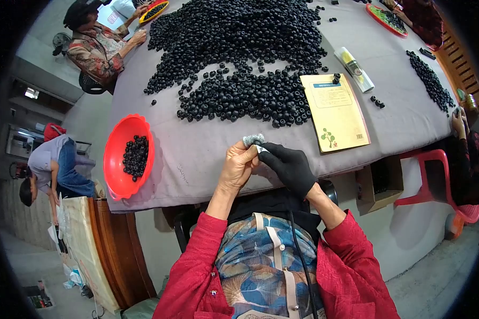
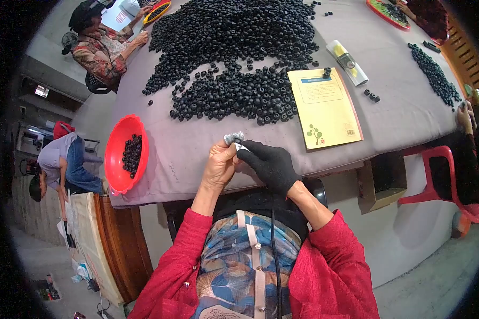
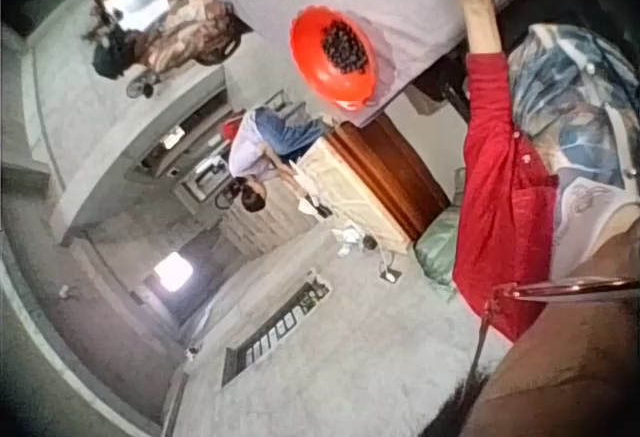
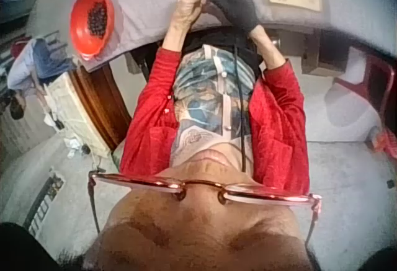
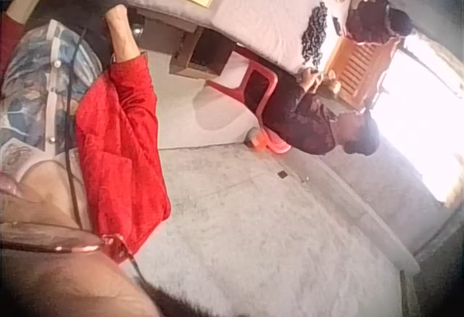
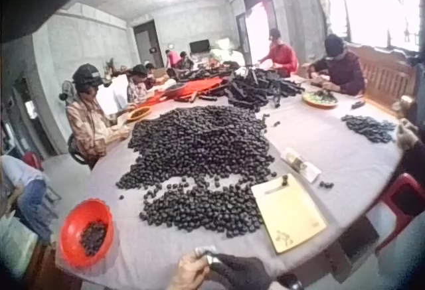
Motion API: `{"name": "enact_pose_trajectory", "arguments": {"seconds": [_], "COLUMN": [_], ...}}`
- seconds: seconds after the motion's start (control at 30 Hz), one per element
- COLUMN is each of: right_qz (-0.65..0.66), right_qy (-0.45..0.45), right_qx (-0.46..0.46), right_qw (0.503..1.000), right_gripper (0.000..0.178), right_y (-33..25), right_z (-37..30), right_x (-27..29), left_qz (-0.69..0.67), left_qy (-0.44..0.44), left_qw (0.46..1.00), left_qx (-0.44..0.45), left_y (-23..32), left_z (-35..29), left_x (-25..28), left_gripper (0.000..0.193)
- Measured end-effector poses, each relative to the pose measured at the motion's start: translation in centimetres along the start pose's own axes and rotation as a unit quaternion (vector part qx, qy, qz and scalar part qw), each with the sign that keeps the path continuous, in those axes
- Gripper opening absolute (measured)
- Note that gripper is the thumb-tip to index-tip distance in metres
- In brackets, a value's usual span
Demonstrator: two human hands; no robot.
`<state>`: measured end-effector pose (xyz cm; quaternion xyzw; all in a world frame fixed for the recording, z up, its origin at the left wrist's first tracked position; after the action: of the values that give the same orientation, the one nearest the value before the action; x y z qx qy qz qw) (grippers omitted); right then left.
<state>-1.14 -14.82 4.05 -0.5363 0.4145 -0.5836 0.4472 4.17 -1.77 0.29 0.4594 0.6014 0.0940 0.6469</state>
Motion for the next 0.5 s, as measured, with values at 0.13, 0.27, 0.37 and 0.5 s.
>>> {"name": "enact_pose_trajectory", "arguments": {"seconds": [0.13,0.27,0.37,0.5], "right_qz": [0.012,-0.025,-0.021,-0.027], "right_qy": [0.003,0.003,0.011,0.007], "right_qx": [-0.006,0.010,0.019,0.004], "right_qw": [1.000,1.000,1.000,1.000], "right_gripper": [0.033,0.034,0.033,0.033], "right_y": [-0.12,0.37,0.28,-0.17], "right_z": [0.02,0.14,0.14,0.19], "right_x": [0.05,0.02,0.02,0.09], "left_qz": [-0.007,0.008,0.009,0.002], "left_qy": [-0.012,-0.006,0.003,0.003], "left_qw": [1.000,1.000,1.000,1.000], "left_qx": [0.002,0.001,0.012,0.011], "left_y": [-0.02,0.09,0.01,0.02], "left_z": [0.06,0.06,-0.08,0.01], "left_x": [-0.09,-0.14,0.11,0.09], "left_gripper": [0.013,0.014,0.014,0.014]}}
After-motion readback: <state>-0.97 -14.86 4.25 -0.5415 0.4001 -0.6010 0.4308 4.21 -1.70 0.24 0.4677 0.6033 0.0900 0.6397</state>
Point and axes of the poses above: each hand's wrist, its own z-axis towards the middle knuckle, its own x-axis out of the back of the hand, y = z × x, the point moved 4 cm from there along z, towards the middle knuckle, and after that the axes turned 2 degrees about -z, right-handed, at the moved point
